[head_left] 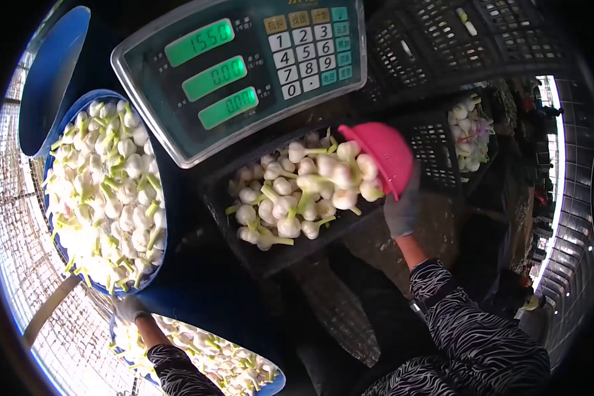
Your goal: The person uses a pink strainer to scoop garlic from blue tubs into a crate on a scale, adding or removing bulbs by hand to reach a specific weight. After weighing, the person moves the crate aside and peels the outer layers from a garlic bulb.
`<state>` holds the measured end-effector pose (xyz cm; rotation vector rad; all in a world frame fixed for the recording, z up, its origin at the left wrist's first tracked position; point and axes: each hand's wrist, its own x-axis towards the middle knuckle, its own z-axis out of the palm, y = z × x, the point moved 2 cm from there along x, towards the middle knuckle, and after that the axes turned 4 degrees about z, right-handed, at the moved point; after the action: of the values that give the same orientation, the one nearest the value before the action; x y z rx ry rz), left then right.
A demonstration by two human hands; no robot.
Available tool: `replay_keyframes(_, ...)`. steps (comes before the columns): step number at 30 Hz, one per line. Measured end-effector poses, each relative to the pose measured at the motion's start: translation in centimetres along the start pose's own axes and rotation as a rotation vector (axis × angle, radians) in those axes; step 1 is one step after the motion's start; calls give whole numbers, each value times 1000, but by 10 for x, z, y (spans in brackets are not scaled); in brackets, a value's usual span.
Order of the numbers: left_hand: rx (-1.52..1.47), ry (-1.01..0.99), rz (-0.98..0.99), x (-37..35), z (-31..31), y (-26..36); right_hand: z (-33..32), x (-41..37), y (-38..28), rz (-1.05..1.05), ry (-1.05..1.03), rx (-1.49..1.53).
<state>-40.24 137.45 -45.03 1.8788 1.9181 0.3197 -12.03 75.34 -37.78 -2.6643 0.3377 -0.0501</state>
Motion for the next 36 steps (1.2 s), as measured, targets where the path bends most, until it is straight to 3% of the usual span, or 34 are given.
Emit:
replay_keyframes(2, 94, 16, 36, -3, -1, 2, -4, 9, -5, -86, 106, 27)
replay_keyframes(3, 110, 19, 43, -3, -2, 2, -5, 8, -9, 7, 40, 25)
replay_keyframes(6, 175, 25, 73, -16, -5, 20, -11, 7, -18, -209, 72, -131)
replay_keyframes(8, 181, 3, 30, -32, -14, 42, -19, 5, -27, -216, 27, -73)
replay_keyframes(10, 321, 140, 232, -11, -1, 6, -27, -1, -31, -186, -48, 25)
replay_keyframes(11, 206, 86, 148, -26, -7, 25, -30, -4, -33, -156, -102, 97)
replay_keyframes(12, 277, 45, 197, -5, 3, -4, -25, -12, -45, -128, -163, 175)
replay_keyframes(13, 347, 57, 233, -9, 2, -3, -21, -29, -64, -242, -225, 173)
replay_keyframes(15, 356, 70, 51, -36, -14, 39, -22, -61, -110, -470, -341, 165)
replay_keyframes(16, 377, 122, 84, -30, -5, 24, -14, -73, -142, -564, -381, 170)
replay_keyframes(20, 370, 69, -13, -36, -13, 41, 54, -121, -296, -859, -490, 208)
replay_keyframes(22, 383, -7, -79, -39, -25, 58, 116, -124, -336, -647, -510, 309)
replay_keyframes(24, 371, 32, -50, -37, -17, 46, 163, -111, -389, -806, -306, 234)
replay_keyframes(26, 314, 25, -48, -37, -18, 47, 201, -93, -426, -778, -367, 78)
replay_keyframes(32, 260, 35, -24, -39, -15, 49, 310, -98, -431, -655, -415, -236)
replay_keyframes(33, 246, 45, -33, -39, -14, 49, 323, -98, -441, -414, -662, -303)
replay_keyframes(36, 254, 14, -37, -39, -19, 54, 414, -106, -421, -487, -569, -413)
